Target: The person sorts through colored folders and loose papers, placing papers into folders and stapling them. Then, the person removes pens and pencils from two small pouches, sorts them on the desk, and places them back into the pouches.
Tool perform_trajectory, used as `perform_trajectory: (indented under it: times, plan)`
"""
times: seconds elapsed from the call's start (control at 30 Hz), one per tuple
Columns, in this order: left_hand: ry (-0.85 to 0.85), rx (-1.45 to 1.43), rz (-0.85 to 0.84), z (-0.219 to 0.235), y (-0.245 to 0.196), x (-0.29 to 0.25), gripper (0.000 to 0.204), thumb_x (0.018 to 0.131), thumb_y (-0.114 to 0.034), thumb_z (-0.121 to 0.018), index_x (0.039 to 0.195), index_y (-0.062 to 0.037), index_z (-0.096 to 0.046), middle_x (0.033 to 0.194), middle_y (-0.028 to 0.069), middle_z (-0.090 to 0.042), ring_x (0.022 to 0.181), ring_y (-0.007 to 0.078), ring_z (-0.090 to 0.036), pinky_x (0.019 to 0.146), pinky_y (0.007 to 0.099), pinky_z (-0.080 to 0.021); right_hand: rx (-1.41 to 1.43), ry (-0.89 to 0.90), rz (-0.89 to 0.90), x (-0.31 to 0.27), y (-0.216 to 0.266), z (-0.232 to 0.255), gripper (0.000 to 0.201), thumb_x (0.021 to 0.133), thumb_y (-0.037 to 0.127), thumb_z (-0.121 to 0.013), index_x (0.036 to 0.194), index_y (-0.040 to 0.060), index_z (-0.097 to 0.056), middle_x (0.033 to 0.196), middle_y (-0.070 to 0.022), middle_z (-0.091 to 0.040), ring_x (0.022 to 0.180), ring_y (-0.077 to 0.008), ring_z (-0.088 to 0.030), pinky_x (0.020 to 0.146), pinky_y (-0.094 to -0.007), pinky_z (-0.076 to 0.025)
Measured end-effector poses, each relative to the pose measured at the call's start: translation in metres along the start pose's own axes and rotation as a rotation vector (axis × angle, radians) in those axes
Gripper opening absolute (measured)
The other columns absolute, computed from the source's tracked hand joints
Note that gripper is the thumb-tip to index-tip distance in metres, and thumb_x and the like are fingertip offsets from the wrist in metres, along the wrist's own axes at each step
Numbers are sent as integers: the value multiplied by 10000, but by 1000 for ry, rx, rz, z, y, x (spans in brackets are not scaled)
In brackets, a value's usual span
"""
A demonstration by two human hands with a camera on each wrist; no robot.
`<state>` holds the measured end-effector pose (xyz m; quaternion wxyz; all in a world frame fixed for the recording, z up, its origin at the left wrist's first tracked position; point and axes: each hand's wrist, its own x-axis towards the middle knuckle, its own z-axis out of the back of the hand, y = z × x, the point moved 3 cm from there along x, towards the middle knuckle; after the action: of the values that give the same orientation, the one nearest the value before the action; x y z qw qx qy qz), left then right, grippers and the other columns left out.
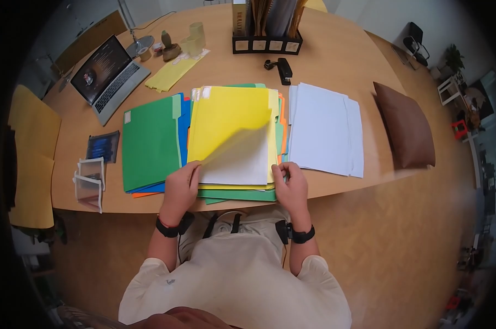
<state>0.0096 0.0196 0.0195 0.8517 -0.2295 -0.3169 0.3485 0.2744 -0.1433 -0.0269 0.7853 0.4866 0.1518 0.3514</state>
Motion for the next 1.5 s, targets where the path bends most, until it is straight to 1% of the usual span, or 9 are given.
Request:
perform_trajectory:
  times: [0.13, 0.47, 0.57, 0.8, 0.93, 1.03, 1.17, 1.47, 1.5]
  plan:
    - [-31, -248, 132, 6, -4, -8, 92, 991, -30, -694, 1048, 39, -717, 828, 210, -724, 713, 329, -739, 640, 369, -556, -4, -125, 10, -3, 6, -7, 273, 974, 263, -784, 990, 8, -687, 811, -57, -630, 679, -151, -530, 632, -328, -457]
    - [-248, -482, 267, 10, 28, -35, 82, 1024, 8, -677, 1061, 81, -686, 868, 118, -766, 782, 133, -752, 708, 281, -595, 20, -69, -110, -2, -6, 11, 286, 1027, 206, -718, 904, -50, -679, 676, -41, -577, 646, -99, -482, 607, -304, -429]
    - [-428, -556, 301, 22, 44, -42, 105, 1046, 11, -651, 1122, 77, -680, 949, 120, -766, 817, 137, -757, 729, 278, -605, 26, -190, -61, 2, -6, 20, 295, 1046, 200, -687, 908, -60, -682, 668, -57, -579, 646, -96, -473, 601, -307, -426]
    - [-566, 260, 218, 100, 82, -65, 130, 1025, -13, -698, 1138, 49, -709, 1009, 163, -773, 864, 299, -768, 774, 369, -607, -115, -477, -156, 17, -42, 72, 342, 1060, 259, -656, 961, -66, -698, 715, -97, -625, 672, -133, -511, 645, -340, -462]
    - [-440, 441, 252, 117, 97, -76, 139, 995, -19, -711, 1128, 7, -744, 1106, 180, -777, 978, 369, -744, 855, 406, -597, -164, -655, -86, 31, -63, 103, 374, 1058, 264, -661, 939, -90, -684, 715, -84, -615, 677, -139, -526, 644, -345, -450]
    - [-295, 516, 279, 117, 101, -82, 167, 986, -14, -686, 1137, -8, -756, 1180, 162, -778, 1064, 370, -735, 918, 418, -590, -283, -667, -87, 41, -63, 124, 375, 1048, 300, -662, 1029, -67, -739, 857, -213, -728, 761, -273, -657, 755, -398, -524]
    - [-135, 528, 362, 113, 109, -88, 202, 971, 5, -644, 1137, -5, -759, 1277, 152, -754, 1183, 377, -698, 998, 442, -567, -402, -552, -200, 51, -71, 139, 392, 1037, 329, -667, 1019, -54, -745, 874, -212, -743, 802, -355, -703, 792, -442, -546]
    - [-131, 402, 215, 78, 69, -55, 302, 966, -63, -691, 1259, 9, -702, 1399, 199, -678, 1315, 410, -612, 1106, 480, -500, -600, -832, -263, 37, -42, 119, 332, 1022, 329, -700, 1149, 24, -727, 1203, -200, -698, 1028, -360, -670, 881, -454, -536]
    - [-131, 320, 170, 69, 53, -45, 333, 965, -81, -711, 1286, 8, -690, 1395, 203, -680, 1316, 413, -610, 1105, 481, -501, -537, -729, -177, 40, -42, 111, 313, 1026, 313, -700, 1126, 18, -726, 1154, -188, -704, 986, -335, -666, 861, -437, -536]
